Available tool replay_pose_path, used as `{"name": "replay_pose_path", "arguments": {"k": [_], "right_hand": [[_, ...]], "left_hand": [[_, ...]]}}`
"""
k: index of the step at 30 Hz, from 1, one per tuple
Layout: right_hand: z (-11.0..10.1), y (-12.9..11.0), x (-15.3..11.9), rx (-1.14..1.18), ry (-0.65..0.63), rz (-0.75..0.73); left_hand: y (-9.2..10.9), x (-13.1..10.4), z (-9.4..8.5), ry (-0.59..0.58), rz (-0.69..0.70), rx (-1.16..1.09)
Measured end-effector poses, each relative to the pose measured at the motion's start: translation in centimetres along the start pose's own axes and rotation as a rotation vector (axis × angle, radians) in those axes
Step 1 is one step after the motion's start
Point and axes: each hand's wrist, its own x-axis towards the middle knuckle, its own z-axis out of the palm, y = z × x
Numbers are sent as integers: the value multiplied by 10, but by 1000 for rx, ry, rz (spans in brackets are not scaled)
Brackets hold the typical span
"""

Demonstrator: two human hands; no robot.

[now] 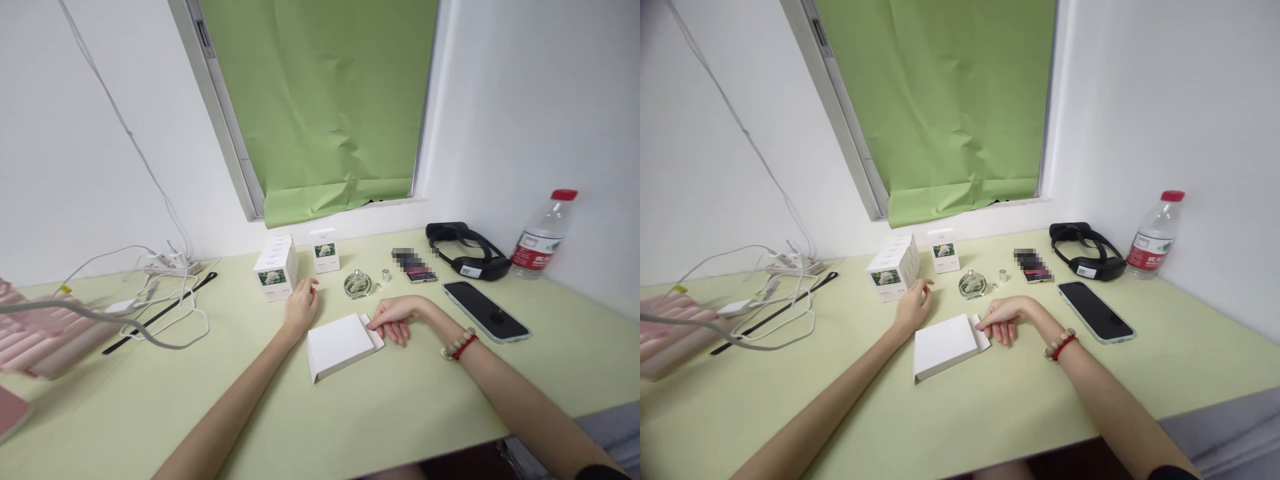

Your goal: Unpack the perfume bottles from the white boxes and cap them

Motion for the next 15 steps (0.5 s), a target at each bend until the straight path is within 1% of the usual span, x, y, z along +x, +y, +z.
{"name": "replay_pose_path", "arguments": {"k": [2, 4, 5, 6, 7, 9, 10, 13, 15], "right_hand": [[-1, 0, -2, 5, -20, 4], [-1, 0, -4, 5, -55, 1], [0, 0, -5, 2, -74, -8], [1, 0, -5, -1, -88, -25], [3, 0, -5, -4, -92, -44], [8, -1, -2, 8, -54, -107], [11, -1, 1, 25, -8, -153], [20, -3, 9, 81, 192, -329], [24, -4, 12, 77, 265, -413]], "left_hand": [[-6, -6, -5, 192, -9, -16], [-11, -8, -7, 412, -85, 2], [-14, -7, -7, 500, -121, 14], [-17, -6, -7, 564, -147, 22], [-20, -5, -7, 603, -166, 24], [-26, -2, -7, 619, -217, 14], [-29, -1, -7, 603, -258, 5], [-35, -1, -7, 532, -386, -55], [-37, -2, -8, 497, -419, -124]]}}
